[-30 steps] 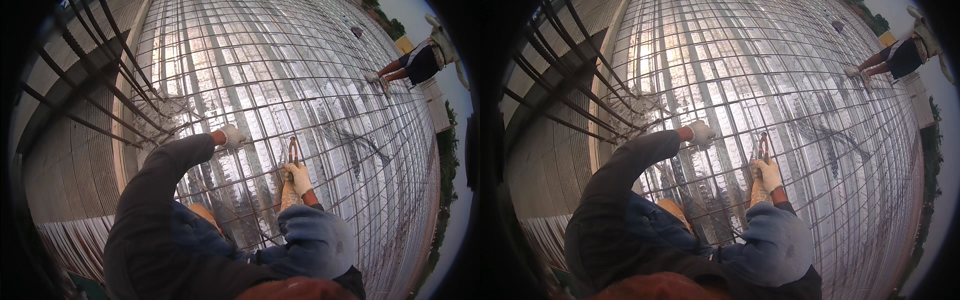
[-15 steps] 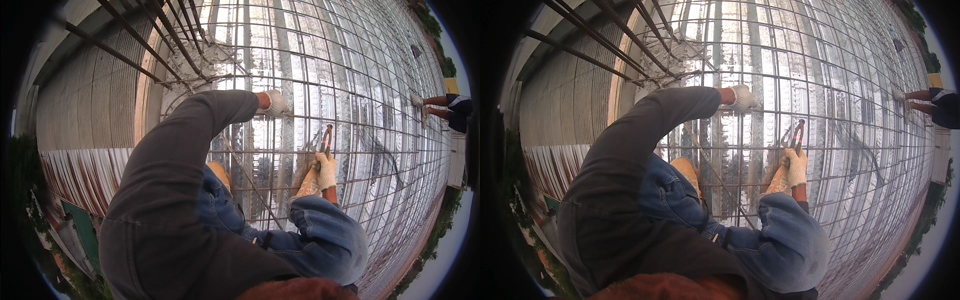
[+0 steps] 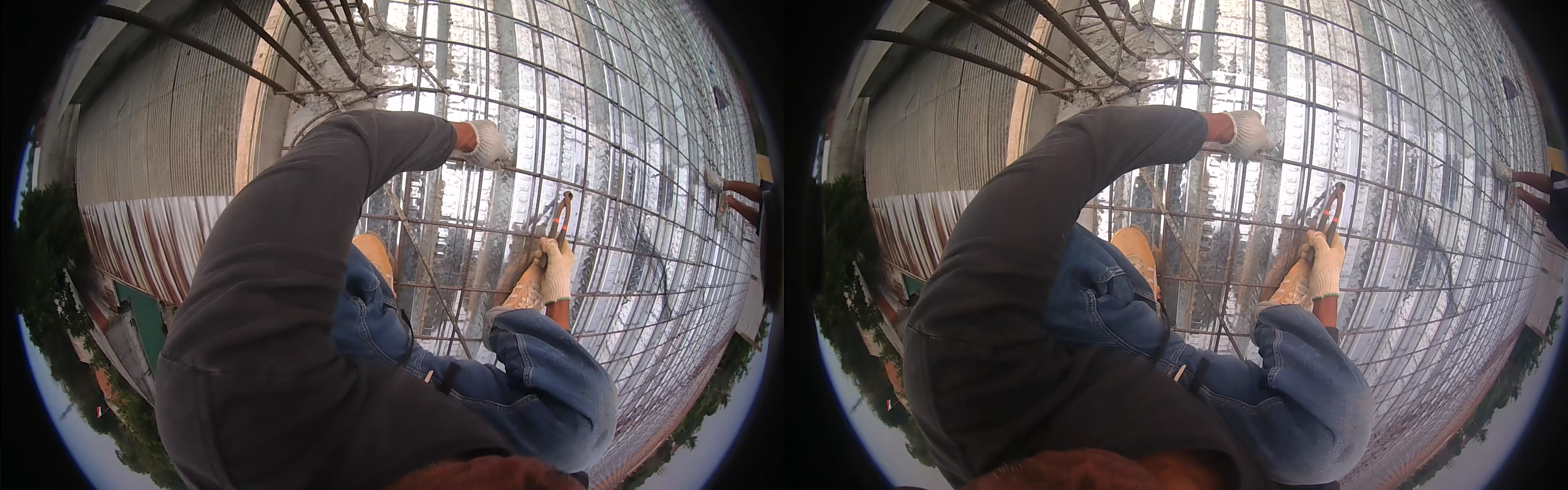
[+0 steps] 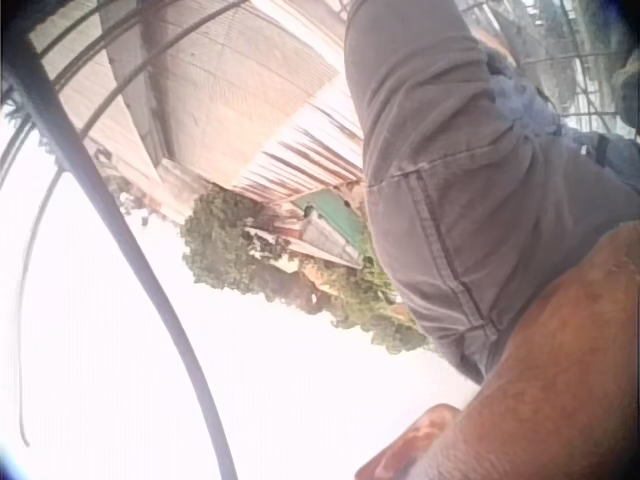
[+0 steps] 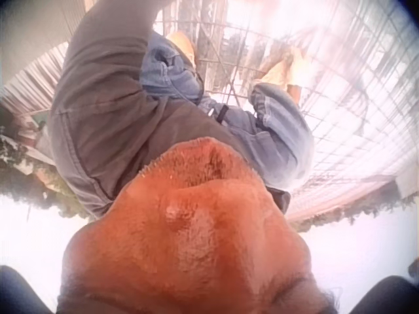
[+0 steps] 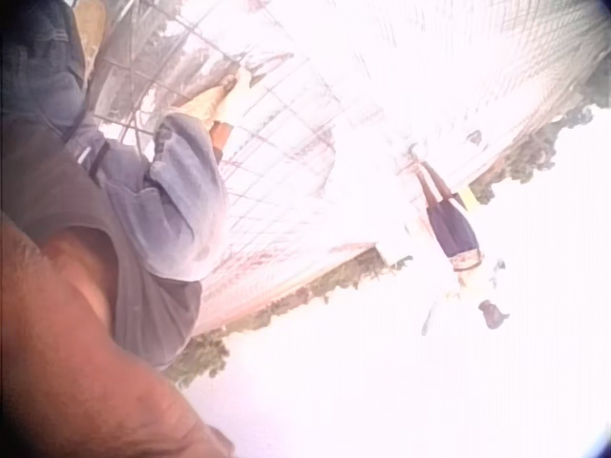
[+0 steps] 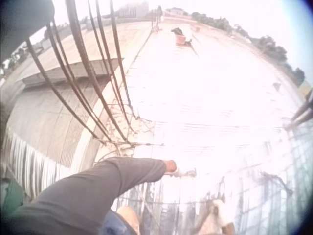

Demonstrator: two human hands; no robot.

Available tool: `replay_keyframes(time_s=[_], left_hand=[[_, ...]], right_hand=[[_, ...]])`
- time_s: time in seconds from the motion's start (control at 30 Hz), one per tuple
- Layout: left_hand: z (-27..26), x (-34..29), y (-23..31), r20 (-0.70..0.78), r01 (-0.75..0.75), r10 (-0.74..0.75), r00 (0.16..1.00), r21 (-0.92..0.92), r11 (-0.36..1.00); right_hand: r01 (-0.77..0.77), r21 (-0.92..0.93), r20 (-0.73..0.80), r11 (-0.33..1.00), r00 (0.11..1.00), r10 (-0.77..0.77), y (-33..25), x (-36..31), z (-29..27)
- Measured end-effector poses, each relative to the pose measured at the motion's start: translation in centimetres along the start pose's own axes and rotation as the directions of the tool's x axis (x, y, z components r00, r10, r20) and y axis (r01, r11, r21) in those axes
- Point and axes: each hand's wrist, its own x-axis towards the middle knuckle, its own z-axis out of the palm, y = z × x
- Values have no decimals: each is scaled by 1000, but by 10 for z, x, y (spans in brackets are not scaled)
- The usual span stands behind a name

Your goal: The person uses pliers to twist wire ties at intersections of a rebar grid on a construction site. They repeatedly position the pliers, grip the wire, and twist to secure the bars together.

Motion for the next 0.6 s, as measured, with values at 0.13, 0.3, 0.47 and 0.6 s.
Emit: replay_keyframes(time_s=[0.13,0.3,0.47,0.6], left_hand=[[-4,5,1,10,-4,4,1000,-87,996],[-8,6,-5,13,13,-11,1000,-161,987],[-6,10,-5,34,37,-31,999,-176,984],[1,-4,-1,-73,1,-9,997,-111,994]], right_hand=[[-43,-97,-38,994,999,40,-4,0,-3],[-18,-98,20,995,1000,20,-3,7,-5],[-14,-124,38,992,999,19,1,11,-8],[-1,-171,20,985,1000,5,13,16,-5]])
